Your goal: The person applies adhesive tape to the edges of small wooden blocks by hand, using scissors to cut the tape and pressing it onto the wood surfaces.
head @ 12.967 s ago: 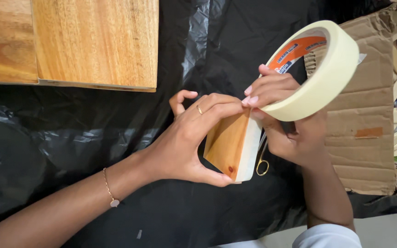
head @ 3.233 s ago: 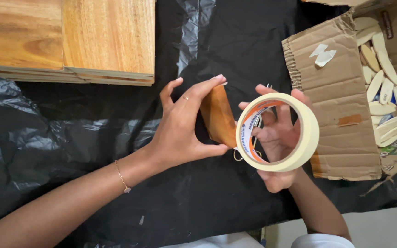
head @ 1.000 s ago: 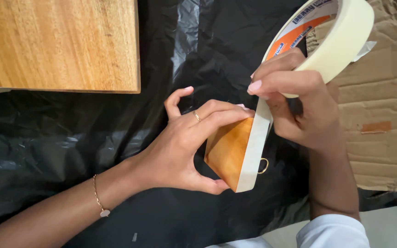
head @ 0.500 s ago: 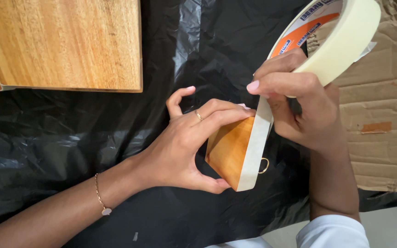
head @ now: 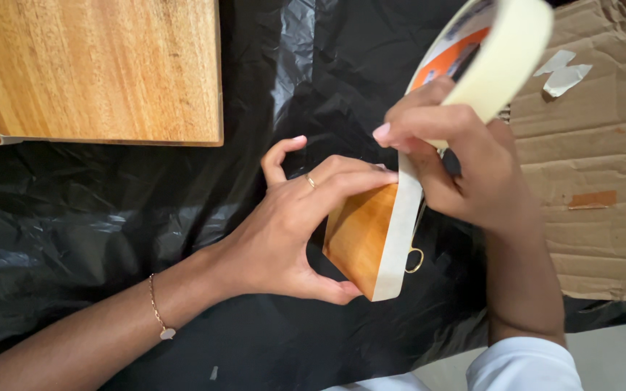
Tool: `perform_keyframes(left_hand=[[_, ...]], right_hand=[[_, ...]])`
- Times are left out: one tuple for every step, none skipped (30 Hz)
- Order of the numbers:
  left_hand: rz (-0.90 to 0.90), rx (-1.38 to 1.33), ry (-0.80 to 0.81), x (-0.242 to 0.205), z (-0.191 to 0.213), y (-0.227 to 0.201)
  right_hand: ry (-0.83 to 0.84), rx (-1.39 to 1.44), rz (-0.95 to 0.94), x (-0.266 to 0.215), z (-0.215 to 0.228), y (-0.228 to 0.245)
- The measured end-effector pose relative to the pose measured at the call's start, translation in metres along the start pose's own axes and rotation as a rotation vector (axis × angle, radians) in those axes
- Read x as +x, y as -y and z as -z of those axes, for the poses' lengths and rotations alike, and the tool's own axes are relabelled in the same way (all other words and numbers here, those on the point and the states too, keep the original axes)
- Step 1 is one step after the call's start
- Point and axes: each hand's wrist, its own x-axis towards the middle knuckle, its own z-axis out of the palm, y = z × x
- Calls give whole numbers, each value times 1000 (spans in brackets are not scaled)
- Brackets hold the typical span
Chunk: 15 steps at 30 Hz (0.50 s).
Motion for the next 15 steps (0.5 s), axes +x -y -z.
perform_keyframes(left_hand=[[-1, 0, 0, -1, -1, 1], [-2, -37, -15, -1, -2, 2], [-4, -75, -29, -2, -3, 3], [-5, -75, -29, -2, -1, 2], [-18, -6, -7, -2, 0, 0], [-32, 63, 17, -2, 2, -1], [-33, 63, 18, -2, 1, -1], [-36, 92, 19, -2, 1, -1], [-38, 120, 19, -2, 1, -1], [-40, 120, 20, -2, 0, -1], [-55, 130, 13, -3, -1, -2], [-70, 138, 4, -3, -1, -2], [-73, 138, 4, -2, -1, -3], [-63, 132, 9, -2, 0, -4], [-53, 126, 14, -2, 2, -6]], right_hand=[[0, -1, 0, 0, -1, -1], [-2, 36, -24, 1, -2, -3], [-3, 73, -48, 1, -3, -4], [-4, 72, -47, 0, -3, -6], [14, 119, -97, 0, -3, -8], [32, 167, -147, -1, -3, -10], [30, 166, -147, 0, -3, -11], [43, 202, -160, 2, -4, -12], [55, 239, -174, 4, -4, -12], [54, 238, -173, 1, -5, -18], [31, 354, -215, -2, -6, -23], [10, 469, -257, -5, -7, -27], [10, 467, -257, -6, -7, -29], [-29, 460, -199, -6, -9, -31], [-68, 454, -141, -6, -10, -33]])
